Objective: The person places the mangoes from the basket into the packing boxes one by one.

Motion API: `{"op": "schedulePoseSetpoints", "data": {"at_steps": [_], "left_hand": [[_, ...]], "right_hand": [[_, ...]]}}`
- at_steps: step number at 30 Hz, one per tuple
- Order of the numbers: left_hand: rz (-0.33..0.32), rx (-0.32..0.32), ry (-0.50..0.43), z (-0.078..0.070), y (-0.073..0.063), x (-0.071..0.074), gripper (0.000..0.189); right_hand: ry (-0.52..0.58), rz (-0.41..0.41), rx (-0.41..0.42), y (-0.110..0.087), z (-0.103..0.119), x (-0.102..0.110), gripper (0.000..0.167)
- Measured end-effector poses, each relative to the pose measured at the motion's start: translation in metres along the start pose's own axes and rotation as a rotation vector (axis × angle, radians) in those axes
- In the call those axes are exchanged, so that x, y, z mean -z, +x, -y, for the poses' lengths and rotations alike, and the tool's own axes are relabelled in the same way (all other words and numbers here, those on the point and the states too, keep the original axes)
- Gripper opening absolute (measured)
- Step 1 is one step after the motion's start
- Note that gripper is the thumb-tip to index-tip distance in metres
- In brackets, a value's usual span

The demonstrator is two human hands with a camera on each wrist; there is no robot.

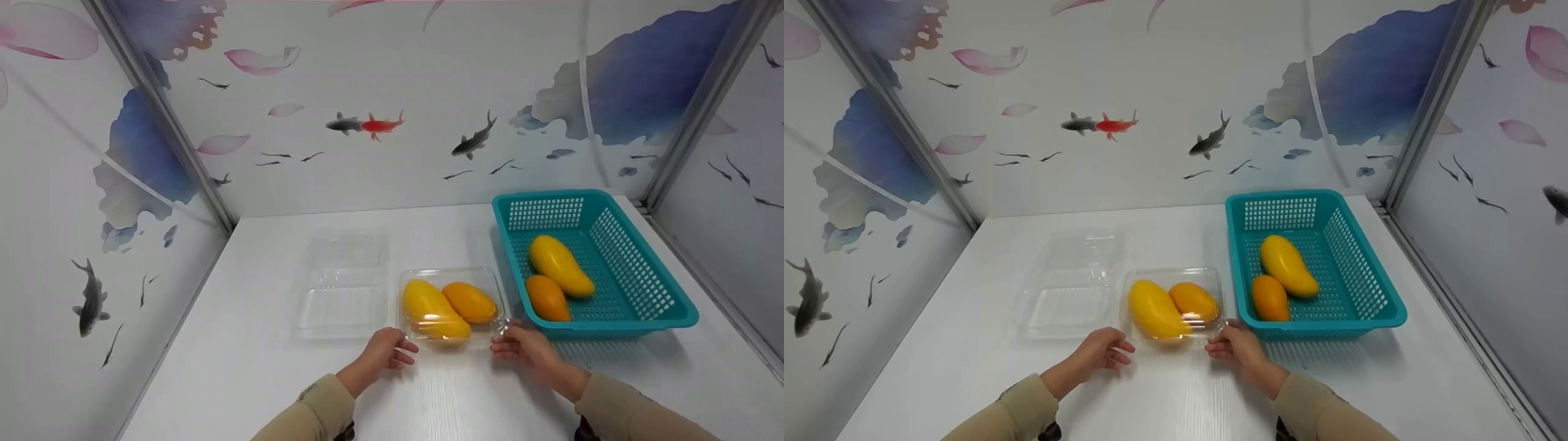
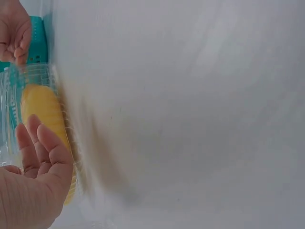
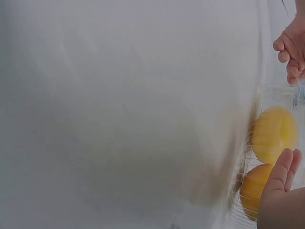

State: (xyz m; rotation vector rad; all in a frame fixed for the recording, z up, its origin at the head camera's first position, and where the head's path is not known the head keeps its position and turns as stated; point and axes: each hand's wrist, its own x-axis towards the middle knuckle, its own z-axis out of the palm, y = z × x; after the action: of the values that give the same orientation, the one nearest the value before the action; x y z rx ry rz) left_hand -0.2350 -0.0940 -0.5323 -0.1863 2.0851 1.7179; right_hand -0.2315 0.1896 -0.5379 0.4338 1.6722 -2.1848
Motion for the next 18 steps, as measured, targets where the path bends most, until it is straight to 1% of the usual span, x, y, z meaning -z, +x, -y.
{"op": "schedulePoseSetpoints", "data": {"at_steps": [6, 12, 15, 17, 18], "left_hand": [[-0.015, -0.009, -0.010, 0.0008, 0.0013, -0.0005, 0.029], [-0.009, 0.000, -0.007, 0.0005, 0.0010, 0.0013, 0.025], [0.003, 0.007, 0.012, -0.0014, -0.0010, 0.0028, 0.026], [0.015, 0.018, 0.042, -0.0035, -0.0034, 0.0045, 0.030], [0.022, 0.028, 0.071, -0.0049, -0.0053, 0.0060, 0.031]], "right_hand": [[-0.021, -0.035, 0.008, 0.0000, 0.0008, -0.0026, 0.046], [-0.036, -0.038, 0.007, -0.0010, 0.0014, -0.0036, 0.055], [-0.046, -0.005, 0.005, -0.0020, 0.0024, -0.0019, 0.055], [-0.088, 0.054, -0.015, -0.0038, 0.0036, 0.0017, 0.052], [-0.118, 0.079, -0.041, -0.0053, 0.0047, 0.0036, 0.051]]}}
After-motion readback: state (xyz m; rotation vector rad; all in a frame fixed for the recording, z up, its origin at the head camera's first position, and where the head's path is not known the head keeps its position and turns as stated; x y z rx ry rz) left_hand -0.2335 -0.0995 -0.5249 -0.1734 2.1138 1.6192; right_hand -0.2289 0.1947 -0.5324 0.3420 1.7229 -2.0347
